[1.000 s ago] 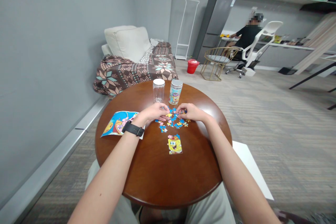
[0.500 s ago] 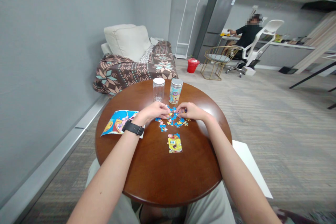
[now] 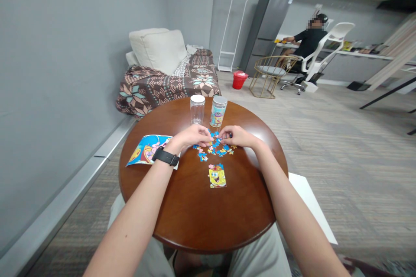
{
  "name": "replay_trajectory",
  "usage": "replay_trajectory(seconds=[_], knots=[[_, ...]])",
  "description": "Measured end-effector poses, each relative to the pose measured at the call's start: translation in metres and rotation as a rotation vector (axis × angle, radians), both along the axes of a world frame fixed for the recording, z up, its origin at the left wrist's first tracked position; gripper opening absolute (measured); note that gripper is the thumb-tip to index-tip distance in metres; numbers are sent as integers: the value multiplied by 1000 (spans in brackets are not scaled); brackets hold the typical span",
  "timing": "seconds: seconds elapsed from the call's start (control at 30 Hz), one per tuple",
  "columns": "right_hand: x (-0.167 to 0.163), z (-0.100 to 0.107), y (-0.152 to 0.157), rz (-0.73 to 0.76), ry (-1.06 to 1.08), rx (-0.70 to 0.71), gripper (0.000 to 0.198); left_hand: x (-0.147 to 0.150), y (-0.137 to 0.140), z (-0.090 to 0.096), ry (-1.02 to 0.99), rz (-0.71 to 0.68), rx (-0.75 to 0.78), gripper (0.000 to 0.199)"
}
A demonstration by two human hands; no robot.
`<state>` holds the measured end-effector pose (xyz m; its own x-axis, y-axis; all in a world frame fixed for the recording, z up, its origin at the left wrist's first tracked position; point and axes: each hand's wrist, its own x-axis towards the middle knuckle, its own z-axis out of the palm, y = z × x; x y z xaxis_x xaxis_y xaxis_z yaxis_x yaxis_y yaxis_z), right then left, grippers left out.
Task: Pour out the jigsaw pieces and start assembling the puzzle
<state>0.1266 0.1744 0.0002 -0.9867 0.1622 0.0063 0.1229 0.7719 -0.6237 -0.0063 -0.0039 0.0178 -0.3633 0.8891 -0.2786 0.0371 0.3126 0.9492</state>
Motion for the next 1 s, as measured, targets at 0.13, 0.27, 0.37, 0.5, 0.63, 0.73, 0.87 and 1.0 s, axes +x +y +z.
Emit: replay_trajectory(seconds=[0.13,0.27,0.37,0.5,0.63,0.73,0.87,1.0], knots=[[-1,-1,1,0,-2,-8,21,1,0,2,9,50,-25,27],[0,-1,1,-4,-6,-14,22,2,0,3,31,56,-37,24],[0,0,1,-11,-8,-13,23,1,0,2,36,30,-39,21],[0,0,0,-8,-13,-19,23,2,-2,4,39,-33,-56,13],[0,0,0,-6,-16,-17,24,3,-3,4,52,-56,-3,8],[0,0,1,-5,-21,-12,24,2,-3,4,56,-63,-2,8],[0,-1,2,-8,-19,-10,23,2,-3,3,50,-47,-14,11],[0,0,1,-6,-22,-25,23,3,-3,4,34,-29,-30,18]])
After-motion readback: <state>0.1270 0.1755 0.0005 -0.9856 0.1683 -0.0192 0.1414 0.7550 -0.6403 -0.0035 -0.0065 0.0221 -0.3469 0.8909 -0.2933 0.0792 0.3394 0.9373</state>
